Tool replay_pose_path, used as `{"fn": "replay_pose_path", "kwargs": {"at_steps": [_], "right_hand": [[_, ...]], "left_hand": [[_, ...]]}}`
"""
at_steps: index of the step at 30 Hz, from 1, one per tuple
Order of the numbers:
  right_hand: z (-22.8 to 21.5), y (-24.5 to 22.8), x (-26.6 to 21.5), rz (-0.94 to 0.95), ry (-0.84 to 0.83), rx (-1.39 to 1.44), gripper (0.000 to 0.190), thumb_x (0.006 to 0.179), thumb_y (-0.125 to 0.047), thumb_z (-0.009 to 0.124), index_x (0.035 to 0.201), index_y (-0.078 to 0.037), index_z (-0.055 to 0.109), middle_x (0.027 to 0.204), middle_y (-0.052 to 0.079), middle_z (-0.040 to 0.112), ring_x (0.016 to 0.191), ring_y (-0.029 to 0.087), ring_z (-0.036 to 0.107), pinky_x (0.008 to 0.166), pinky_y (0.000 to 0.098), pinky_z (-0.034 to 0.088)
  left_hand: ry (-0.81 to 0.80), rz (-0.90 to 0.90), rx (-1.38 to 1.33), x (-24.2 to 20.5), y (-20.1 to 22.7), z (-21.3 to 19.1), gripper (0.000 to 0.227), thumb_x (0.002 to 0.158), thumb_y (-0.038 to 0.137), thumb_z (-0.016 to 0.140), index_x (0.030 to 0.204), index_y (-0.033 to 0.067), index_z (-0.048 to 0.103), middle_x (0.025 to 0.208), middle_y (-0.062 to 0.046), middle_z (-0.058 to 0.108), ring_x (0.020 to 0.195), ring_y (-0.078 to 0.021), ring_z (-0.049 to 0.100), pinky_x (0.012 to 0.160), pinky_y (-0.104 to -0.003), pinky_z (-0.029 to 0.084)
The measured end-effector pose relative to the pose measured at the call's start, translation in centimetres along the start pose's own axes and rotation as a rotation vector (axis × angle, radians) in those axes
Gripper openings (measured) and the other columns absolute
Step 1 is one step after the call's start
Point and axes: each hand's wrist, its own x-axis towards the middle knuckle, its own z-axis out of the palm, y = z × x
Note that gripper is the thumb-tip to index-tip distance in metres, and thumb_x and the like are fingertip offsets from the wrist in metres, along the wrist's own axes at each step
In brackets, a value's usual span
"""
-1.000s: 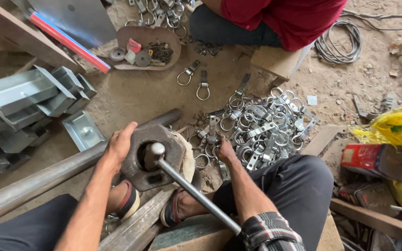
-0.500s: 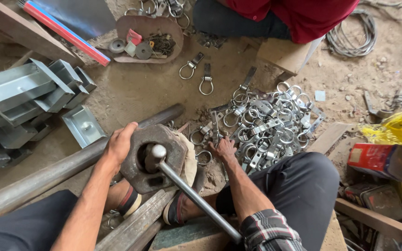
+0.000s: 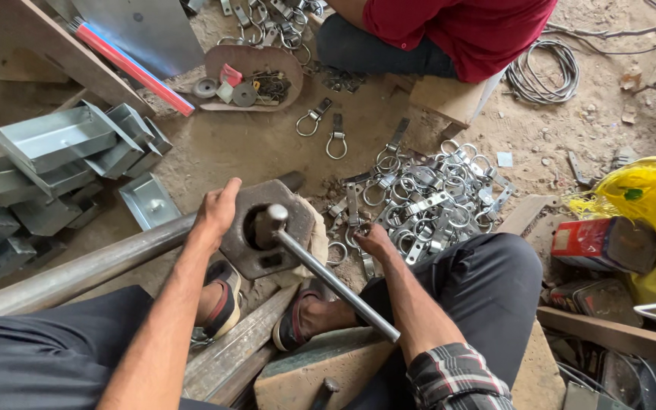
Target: The person sits on the floor and uses a hammer to shape small metal components on a makeshift anvil. They repeatedly pick up metal pieces, position them, and strike them to form hooks or loops. A second person in the background is also working with similar metal parts.
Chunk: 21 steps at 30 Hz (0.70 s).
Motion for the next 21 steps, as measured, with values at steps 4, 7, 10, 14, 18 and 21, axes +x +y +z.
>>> {"fn": "replay_pose_path", "kwargs": {"at_steps": [4, 7, 10, 14, 18, 21], "right_hand": [[0.8, 0.5, 1.0, 0.009, 0.073, -0.115, 0.046, 0.097, -0.032, 0.070, 0.132, -0.003, 0.064, 0.120, 0.020, 0.070, 0.107, 0.028, 0.067, 0.100, 0.0417, 0.055], [2.0, 1.4, 2.6, 0.091, 0.112, 0.016, 0.053, 0.096, -0.029, 0.069, 0.137, 0.001, 0.055, 0.123, 0.020, 0.065, 0.105, 0.029, 0.066, 0.096, 0.0434, 0.057], [2.9, 2.3, 4.1, 0.235, 0.101, -0.004, 0.055, 0.100, -0.031, 0.066, 0.134, 0.010, 0.054, 0.122, 0.025, 0.068, 0.105, 0.033, 0.071, 0.093, 0.0431, 0.064], [4.5, 1.7, 4.7, 0.316, 0.100, -0.048, 0.056, 0.098, -0.040, 0.069, 0.127, 0.007, 0.061, 0.123, 0.022, 0.065, 0.108, 0.034, 0.067, 0.096, 0.0450, 0.057], [4.7, 0.5, 5.0, 0.336, 0.270, -0.118, 0.059, 0.091, -0.036, 0.077, 0.129, 0.003, 0.052, 0.125, 0.020, 0.056, 0.110, 0.035, 0.059, 0.094, 0.0495, 0.052], [5.2, 0.8, 5.0, 0.375, 0.212, -0.095, 0.062, 0.091, -0.041, 0.079, 0.127, 0.003, 0.053, 0.115, 0.018, 0.062, 0.103, 0.031, 0.063, 0.090, 0.0463, 0.055]], "left_hand": [[0.021, -0.013, 0.093, -0.2, 0.6, -0.1, 0.061, 0.096, 0.052, 0.053, 0.087, -0.0066, 0.066, 0.084, -0.013, 0.065, 0.084, -0.0217, 0.059, 0.080, -0.042, 0.050], [0.019, -0.038, 0.113, -0.2, 0.7, -0.2, 0.061, 0.097, 0.051, 0.054, 0.085, -0.0081, 0.062, 0.082, -0.014, 0.062, 0.082, -0.0226, 0.057, 0.079, -0.043, 0.050], [-0.001, -0.050, 0.073, -0.5, 1.0, -0.1, 0.059, 0.097, 0.050, 0.054, 0.089, -0.0072, 0.064, 0.084, -0.012, 0.063, 0.084, -0.0210, 0.057, 0.081, -0.040, 0.050], [-0.034, -0.068, 0.021, -1.6, 2.1, -0.3, 0.053, 0.095, 0.048, 0.052, 0.099, -0.0008, 0.073, 0.094, -0.009, 0.073, 0.094, -0.0181, 0.063, 0.088, -0.035, 0.049], [-0.108, -0.209, -0.009, -2.2, 3.5, -0.3, 0.055, 0.099, 0.047, 0.045, 0.108, 0.0038, 0.078, 0.099, -0.015, 0.076, 0.095, -0.0261, 0.068, 0.089, -0.039, 0.052], [-0.092, -0.136, -0.022, -2.3, 4.0, -0.1, 0.055, 0.098, 0.047, 0.047, 0.110, 0.0037, 0.079, 0.105, -0.011, 0.077, 0.101, -0.0221, 0.068, 0.095, -0.036, 0.050]]}}
